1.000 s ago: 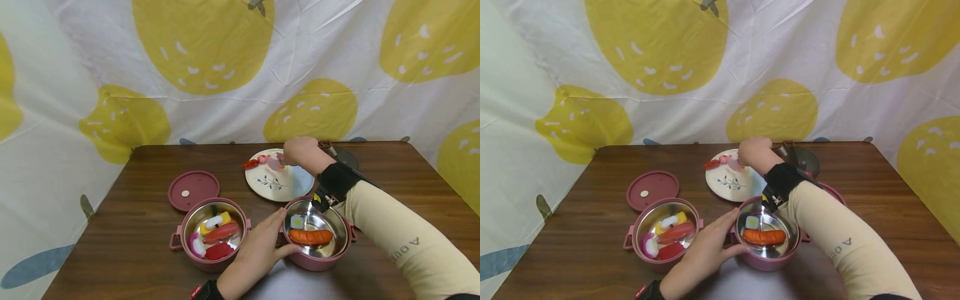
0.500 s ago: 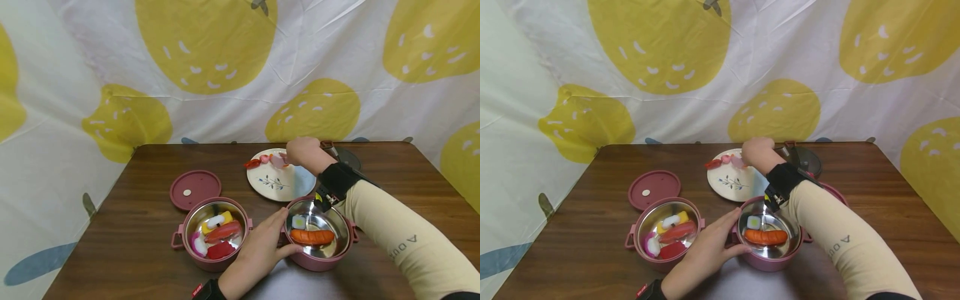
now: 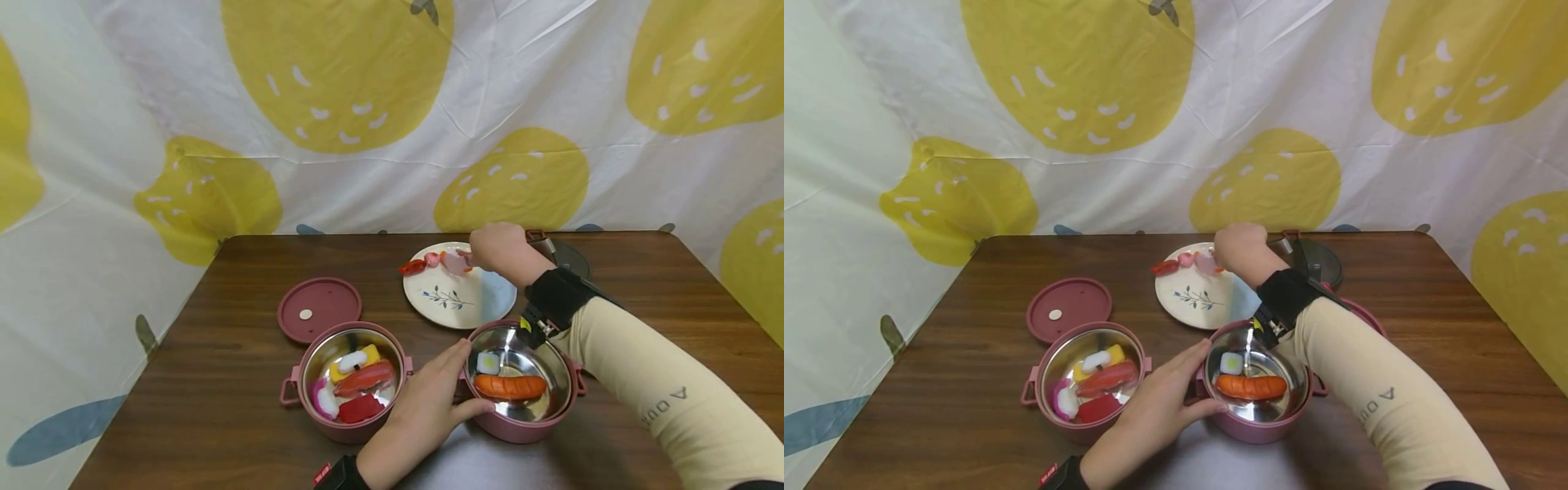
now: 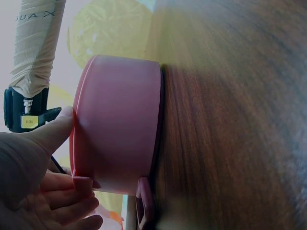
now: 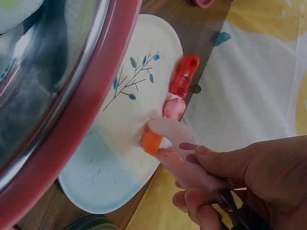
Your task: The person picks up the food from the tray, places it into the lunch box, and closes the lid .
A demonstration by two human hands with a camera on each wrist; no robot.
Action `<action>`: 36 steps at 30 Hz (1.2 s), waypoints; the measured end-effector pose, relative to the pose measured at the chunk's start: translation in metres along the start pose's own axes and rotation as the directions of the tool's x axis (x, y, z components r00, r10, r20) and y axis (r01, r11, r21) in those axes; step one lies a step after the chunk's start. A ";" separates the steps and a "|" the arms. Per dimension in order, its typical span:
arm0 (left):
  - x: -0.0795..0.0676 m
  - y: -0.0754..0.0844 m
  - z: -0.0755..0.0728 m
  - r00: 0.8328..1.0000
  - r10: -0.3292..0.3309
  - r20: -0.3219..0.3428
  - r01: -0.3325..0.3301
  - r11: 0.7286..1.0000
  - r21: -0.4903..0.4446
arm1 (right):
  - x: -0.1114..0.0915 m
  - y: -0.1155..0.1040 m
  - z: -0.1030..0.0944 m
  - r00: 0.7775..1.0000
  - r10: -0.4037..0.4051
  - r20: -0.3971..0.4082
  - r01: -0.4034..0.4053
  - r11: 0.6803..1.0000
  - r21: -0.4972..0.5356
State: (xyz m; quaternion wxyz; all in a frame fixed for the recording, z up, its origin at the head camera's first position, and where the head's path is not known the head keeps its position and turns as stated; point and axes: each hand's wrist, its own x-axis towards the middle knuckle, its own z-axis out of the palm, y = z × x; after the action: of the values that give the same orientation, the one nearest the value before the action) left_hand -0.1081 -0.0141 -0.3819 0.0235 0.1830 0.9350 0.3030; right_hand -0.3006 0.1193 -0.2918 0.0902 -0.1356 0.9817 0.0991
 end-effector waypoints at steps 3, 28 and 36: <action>0.000 0.000 0.000 1.000 0.002 -0.005 -0.002 1.000 0.005 | -0.001 0.002 -0.001 1.000 -0.006 0.005 0.006 1.000 0.014; -0.001 -0.002 0.000 1.000 0.013 -0.014 -0.013 1.000 0.004 | -0.067 0.064 -0.031 0.974 -0.222 -0.039 0.226 0.955 0.194; -0.002 -0.002 -0.001 1.000 0.014 -0.012 -0.013 1.000 0.007 | -0.100 0.076 -0.027 0.968 -0.247 -0.050 0.252 0.938 0.240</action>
State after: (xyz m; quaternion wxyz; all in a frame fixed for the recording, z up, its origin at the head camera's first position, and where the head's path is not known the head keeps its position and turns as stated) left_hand -0.1072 -0.0170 -0.3827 0.0150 0.1875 0.9349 0.3010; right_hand -0.2313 0.2098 -0.2326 0.1089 -0.2477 0.9620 -0.0359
